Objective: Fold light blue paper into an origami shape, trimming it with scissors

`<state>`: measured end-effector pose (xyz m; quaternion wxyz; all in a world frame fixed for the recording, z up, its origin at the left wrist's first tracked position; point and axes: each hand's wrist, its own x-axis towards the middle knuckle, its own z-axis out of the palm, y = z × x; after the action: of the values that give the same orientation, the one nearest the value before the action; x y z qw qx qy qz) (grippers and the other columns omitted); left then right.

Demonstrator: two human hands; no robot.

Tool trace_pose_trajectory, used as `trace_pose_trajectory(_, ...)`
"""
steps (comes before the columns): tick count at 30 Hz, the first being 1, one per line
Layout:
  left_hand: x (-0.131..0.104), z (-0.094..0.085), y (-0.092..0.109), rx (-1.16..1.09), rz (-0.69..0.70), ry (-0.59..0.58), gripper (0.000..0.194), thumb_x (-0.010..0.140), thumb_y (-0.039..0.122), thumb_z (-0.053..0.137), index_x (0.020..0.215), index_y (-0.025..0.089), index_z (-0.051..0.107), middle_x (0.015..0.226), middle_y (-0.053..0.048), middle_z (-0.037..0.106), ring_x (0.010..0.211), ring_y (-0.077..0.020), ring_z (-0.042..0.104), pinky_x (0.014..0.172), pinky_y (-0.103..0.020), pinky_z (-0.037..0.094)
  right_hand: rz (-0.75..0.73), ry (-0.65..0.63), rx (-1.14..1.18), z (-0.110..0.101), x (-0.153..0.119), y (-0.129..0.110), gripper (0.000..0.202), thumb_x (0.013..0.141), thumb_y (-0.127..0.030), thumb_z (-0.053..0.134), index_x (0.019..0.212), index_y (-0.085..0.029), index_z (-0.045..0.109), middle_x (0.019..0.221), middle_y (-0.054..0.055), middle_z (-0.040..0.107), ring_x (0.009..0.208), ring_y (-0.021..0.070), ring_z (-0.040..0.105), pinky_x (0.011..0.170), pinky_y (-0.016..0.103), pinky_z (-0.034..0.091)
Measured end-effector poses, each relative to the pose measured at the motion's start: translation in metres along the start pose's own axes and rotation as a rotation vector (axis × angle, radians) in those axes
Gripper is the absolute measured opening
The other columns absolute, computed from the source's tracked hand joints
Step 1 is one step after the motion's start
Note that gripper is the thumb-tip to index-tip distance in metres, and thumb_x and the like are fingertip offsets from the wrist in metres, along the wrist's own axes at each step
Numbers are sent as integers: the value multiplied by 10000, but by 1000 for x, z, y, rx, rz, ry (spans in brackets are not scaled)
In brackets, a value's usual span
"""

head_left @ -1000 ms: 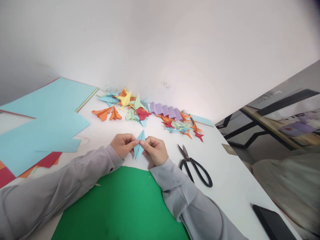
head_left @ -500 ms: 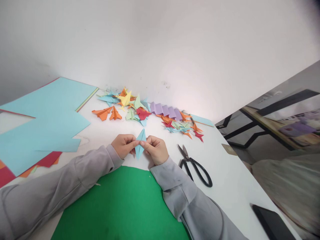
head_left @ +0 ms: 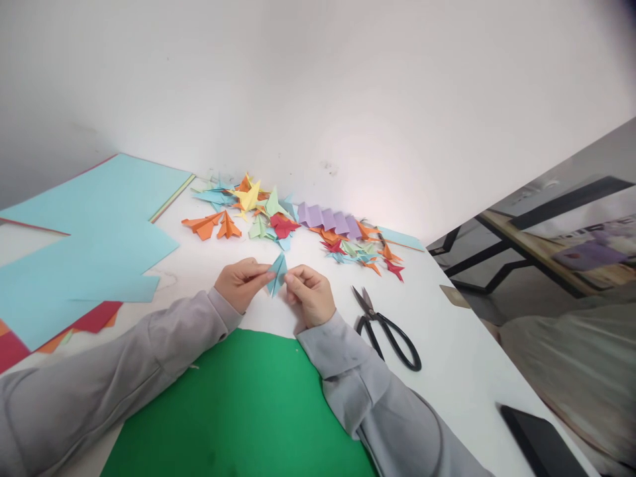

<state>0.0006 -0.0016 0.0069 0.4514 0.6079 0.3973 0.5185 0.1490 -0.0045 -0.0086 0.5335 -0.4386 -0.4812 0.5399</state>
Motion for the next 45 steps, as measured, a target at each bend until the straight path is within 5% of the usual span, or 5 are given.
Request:
trace_pose_trajectory(5, -3, 0, 0, -68, -7, -70, 208, 672, 228, 576, 805, 175, 727, 661, -22, 608, 447, -65, 488, 369, -181, 411, 24, -40, 64, 1, 0, -1, 385, 669, -550, 623, 635, -184, 508, 432, -32, 569, 345, 77, 445, 374, 203, 328)
trace_pose_trajectory(16, -3, 0, 5, -146, -6, -30, 206, 643, 192, 571, 765, 149, 730, 816, -69, 676, 512, -89, 562, 476, -231, 499, 25, -46, 63, 1, 0, 0, 352, 689, -510, 630, 661, -192, 483, 448, -25, 609, 346, 84, 487, 357, 184, 362)
trace_pose_trajectory(20, -3, 2, 4, -142, -67, 8, 187, 622, 196, 620, 771, 137, 716, 687, -31, 658, 463, -73, 530, 456, -221, 488, 6, -63, 50, 1, 0, 1, 324, 666, -462, 673, 663, -181, 511, 445, -25, 612, 351, 80, 492, 363, 180, 368)
trace_pose_trajectory(25, -1, 5, -3, -217, -156, 61, 486, 546, 214, 710, 1012, 107, 621, 592, 12, 625, 450, -93, 543, 438, -234, 488, -7, -26, 32, 2, -1, 0, 323, 631, -443, 705, 673, -186, 514, 455, -32, 619, 348, 80, 488, 369, 190, 379)
trace_pose_trajectory(45, 3, 5, -7, -275, -286, 136, 358, 443, 300, 792, 694, 101, 633, 530, -4, 645, 432, -109, 577, 405, -223, 506, 10, -109, -48, 4, -5, -2, 372, 632, -488, 685, 557, -176, 497, 433, -27, 588, 369, 76, 490, 397, 195, 383)
